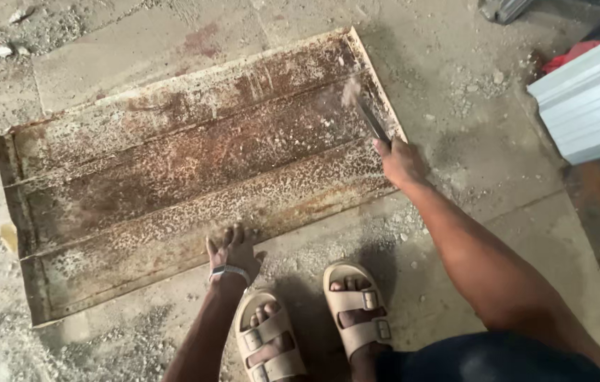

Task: The person repeatedly strikes a rectangular metal sheet on the floor with a hammer. The person holds the sheet steady with the left hand while swinging the hammer with the right hand to remove rust or debris.

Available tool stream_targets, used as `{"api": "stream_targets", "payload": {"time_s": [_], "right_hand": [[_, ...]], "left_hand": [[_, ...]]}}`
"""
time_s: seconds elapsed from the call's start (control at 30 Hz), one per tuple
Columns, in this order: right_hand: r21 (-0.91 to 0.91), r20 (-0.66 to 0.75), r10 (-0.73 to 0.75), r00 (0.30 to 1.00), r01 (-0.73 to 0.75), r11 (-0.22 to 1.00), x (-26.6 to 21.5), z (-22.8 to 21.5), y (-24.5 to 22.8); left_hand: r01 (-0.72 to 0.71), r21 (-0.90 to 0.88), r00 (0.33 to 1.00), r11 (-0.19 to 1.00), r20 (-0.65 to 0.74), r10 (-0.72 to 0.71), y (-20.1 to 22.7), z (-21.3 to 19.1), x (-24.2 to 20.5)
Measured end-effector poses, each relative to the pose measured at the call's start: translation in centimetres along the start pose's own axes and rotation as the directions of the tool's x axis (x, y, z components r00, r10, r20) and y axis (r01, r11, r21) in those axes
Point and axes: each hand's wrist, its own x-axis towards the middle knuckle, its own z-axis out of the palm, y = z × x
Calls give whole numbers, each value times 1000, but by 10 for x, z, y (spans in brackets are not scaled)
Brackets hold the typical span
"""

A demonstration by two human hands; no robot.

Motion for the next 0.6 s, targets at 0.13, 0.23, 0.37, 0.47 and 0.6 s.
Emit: {"api": "stream_targets", "payload": {"time_s": [0.13,0.23,0.37,0.47,0.6], "right_hand": [[321,-247,-237,940,310,895,-14,-35,-21],[451,-452,-256,854,467,761,-6,-56,-27],[445,-633,-334,699,681,582,31,-44,-9],[237,-653,-358,667,629,740,55,-3,17],[-114,-179,-203,963,185,976,71,16,42]], "left_hand": [[-10,-54,999,998,-31,9,-3,-1,-2],[-23,-81,998,996,-60,19,-6,5,1],[-40,-49,996,998,-77,36,-3,3,4],[-30,-41,999,999,-33,29,1,-1,-1],[30,2,995,1000,96,-30,2,-13,-8]]}}
